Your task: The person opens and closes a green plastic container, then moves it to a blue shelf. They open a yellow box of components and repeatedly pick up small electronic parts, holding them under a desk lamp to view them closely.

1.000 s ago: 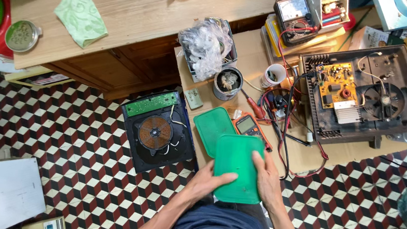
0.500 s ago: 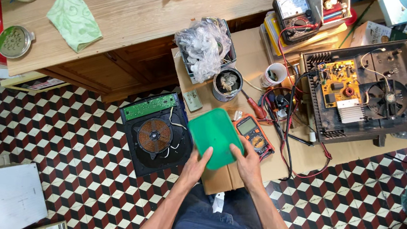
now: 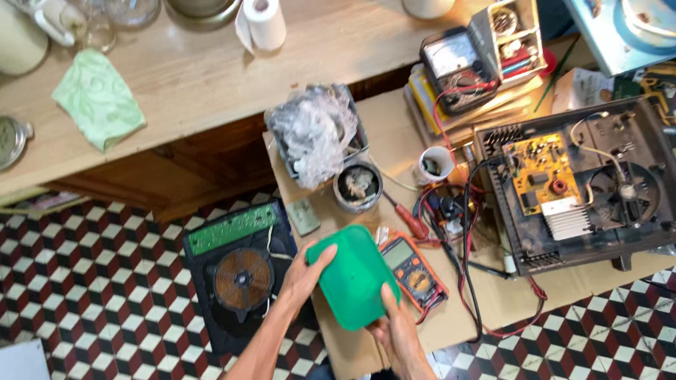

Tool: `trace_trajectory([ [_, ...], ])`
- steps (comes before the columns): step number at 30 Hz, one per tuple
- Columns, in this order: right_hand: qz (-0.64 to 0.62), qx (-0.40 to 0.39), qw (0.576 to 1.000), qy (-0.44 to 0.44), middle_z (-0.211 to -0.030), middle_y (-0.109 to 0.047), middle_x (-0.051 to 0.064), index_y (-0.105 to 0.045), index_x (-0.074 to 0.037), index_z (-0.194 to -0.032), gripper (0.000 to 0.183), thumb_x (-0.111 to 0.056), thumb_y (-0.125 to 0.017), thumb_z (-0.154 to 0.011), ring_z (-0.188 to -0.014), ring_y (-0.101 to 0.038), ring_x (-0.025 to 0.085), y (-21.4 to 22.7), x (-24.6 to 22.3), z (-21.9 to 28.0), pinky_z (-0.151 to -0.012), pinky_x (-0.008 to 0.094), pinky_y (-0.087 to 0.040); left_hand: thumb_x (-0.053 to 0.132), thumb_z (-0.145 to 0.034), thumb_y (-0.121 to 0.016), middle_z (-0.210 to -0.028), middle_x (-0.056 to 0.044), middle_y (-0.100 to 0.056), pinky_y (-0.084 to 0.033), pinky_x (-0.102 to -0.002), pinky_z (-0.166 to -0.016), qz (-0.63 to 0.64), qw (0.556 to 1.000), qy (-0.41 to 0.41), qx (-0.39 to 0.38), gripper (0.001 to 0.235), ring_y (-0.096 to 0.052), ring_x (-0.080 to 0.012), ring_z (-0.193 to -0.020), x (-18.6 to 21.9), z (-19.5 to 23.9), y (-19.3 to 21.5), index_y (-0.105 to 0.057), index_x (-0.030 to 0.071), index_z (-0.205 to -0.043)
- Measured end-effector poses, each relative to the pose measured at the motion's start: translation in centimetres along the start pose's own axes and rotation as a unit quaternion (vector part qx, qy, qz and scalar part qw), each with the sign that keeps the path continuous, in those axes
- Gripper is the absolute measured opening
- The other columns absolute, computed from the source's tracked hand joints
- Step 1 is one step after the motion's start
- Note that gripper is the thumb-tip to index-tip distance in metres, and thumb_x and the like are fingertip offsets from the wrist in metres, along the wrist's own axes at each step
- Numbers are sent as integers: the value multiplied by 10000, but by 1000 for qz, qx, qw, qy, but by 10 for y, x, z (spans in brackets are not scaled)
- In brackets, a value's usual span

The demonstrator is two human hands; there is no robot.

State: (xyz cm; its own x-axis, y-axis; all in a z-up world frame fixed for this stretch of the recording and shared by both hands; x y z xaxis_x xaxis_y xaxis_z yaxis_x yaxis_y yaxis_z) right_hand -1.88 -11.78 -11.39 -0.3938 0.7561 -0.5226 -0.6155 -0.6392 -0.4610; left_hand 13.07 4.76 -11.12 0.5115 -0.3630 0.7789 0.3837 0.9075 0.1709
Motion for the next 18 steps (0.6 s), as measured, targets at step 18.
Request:
trace_trajectory([
  [18,-52,-6,975,217,-1244,-669,44,-536,-123,-1386,524,-392,-597,-941,-1078,-674,212,-116,-240,-41,-904,438,-581,652,-787,-679,-1385,-207,-599,-482,-408,-1043,-206,938,-278,29,861,-597,-304,-1261,324,-105,-23,-617,24,-1373],
])
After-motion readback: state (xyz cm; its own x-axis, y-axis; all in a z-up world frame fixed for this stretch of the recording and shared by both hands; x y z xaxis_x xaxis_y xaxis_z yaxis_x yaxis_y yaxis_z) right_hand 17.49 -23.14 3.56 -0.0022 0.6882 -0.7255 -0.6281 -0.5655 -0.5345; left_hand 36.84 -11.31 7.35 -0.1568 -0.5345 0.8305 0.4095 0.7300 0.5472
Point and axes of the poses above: each hand's wrist, its own z-axis away from the middle knuckle, its own y-axis out of the back of the hand, x = y × z, the point moved 1 cm from there along -z, towards the middle knuckle
